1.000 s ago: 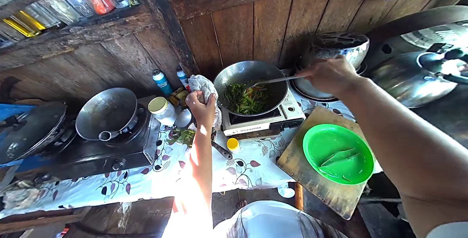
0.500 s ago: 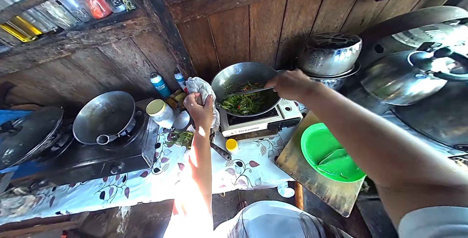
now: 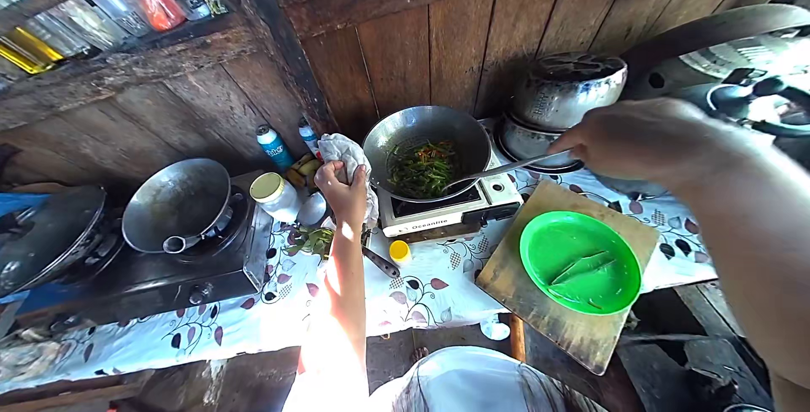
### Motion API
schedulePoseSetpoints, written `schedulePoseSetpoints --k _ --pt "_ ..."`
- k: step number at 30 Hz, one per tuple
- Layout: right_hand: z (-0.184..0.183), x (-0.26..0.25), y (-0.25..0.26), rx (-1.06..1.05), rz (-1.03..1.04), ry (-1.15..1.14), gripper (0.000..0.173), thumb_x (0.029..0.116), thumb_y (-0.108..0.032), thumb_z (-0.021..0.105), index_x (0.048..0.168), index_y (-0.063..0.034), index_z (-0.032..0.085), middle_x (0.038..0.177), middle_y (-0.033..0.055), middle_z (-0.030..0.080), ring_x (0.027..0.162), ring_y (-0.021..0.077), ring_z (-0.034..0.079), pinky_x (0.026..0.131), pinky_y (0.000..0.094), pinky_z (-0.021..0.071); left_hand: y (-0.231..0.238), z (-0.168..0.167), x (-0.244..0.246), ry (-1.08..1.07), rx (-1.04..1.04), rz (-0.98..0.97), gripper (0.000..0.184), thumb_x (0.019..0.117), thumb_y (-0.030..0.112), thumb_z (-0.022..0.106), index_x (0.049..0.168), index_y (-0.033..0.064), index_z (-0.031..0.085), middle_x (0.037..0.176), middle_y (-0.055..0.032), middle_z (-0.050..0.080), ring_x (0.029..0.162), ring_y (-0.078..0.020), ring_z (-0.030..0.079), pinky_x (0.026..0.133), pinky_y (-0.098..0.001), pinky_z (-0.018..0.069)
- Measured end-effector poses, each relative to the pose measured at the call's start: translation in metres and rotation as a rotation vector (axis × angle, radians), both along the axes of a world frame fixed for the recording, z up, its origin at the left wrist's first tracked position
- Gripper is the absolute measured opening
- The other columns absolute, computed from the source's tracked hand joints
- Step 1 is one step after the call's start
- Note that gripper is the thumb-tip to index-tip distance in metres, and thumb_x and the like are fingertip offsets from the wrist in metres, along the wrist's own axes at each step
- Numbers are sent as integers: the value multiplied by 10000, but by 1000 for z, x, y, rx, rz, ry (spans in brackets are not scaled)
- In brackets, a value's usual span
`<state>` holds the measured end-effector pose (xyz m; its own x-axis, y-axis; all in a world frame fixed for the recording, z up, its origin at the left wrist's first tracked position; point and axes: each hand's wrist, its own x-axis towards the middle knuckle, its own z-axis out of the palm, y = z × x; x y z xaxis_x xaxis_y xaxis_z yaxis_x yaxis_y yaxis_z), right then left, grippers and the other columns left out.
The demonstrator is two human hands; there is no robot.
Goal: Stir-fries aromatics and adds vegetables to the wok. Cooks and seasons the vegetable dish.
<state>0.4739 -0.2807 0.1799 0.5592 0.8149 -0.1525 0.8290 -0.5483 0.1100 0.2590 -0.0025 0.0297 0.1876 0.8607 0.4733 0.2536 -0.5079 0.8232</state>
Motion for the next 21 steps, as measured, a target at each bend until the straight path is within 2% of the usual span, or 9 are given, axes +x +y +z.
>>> schedulePoseSetpoints --k 3,7,8,11,12,14,17,18,21 --pt "-28 -1 25 -3 -123 61 315 1021 -93 594 1244 -250 751 1190 223 699 1113 483 644 843 714 479 0 1 -1 10 7 -4 471 892 185 782 1234 -52 560 1329 -266 511 1262 -324 495 1076 -427 412" --pt "-29 4 32 131 -238 71 326 1015 -47 558 1264 -164 733 1192 274 690 1116 528 642 808 737 488 2 0 -1 1 23 -4 479 879 183 791 1228 -53 563 1323 -268 516 1267 -328 491 1078 -427 410" --pt "-28 1 34 141 -273 69 319 1006 -34 550 1248 -132 733 1180 284 690 1106 532 646 793 734 490 1 -1 -1 -3 24 0 475 882 182 787 1228 -53 563 1323 -266 517 1270 -327 491 1081 -425 408" --pt "-31 -18 42 77 -338 69 174 968 24 571 1083 27 702 1107 319 672 1058 550 643 737 717 496 0 -1 0 -6 23 5 470 882 177 786 1226 -52 563 1327 -271 516 1271 -332 490 1082 -432 407" --pt "-33 -24 42 43 -331 65 143 973 11 574 1045 42 694 1079 314 673 1042 539 649 727 701 505 0 -1 0 -7 20 5 470 879 179 788 1224 -50 566 1325 -268 516 1266 -330 493 1076 -430 414" --pt "-30 -33 38 -15 -291 64 158 1002 -41 554 1039 -2 702 1051 272 692 1034 492 671 729 661 522 0 0 -1 -6 9 3 472 881 181 789 1227 -45 561 1330 -261 510 1267 -325 492 1076 -427 415" --pt "-20 -34 37 31 -281 88 246 1015 -78 559 1190 -97 730 1121 253 705 1079 487 666 774 676 516 1 -3 0 -14 17 3 466 884 181 785 1222 -48 561 1319 -262 517 1262 -325 498 1070 -423 425" --pt "-21 -33 42 67 -311 99 278 1007 -59 552 1221 -100 725 1140 267 699 1087 503 661 773 691 510 0 -3 0 -16 22 4 463 885 182 785 1219 -49 563 1312 -262 521 1257 -323 502 1068 -422 426" --pt "-44 -24 67 171 -423 131 255 992 2 504 1158 5 697 1159 326 666 1097 547 639 762 713 493 -1 -2 0 -21 26 10 461 881 181 784 1215 -52 568 1301 -261 527 1239 -323 507 1064 -424 421"
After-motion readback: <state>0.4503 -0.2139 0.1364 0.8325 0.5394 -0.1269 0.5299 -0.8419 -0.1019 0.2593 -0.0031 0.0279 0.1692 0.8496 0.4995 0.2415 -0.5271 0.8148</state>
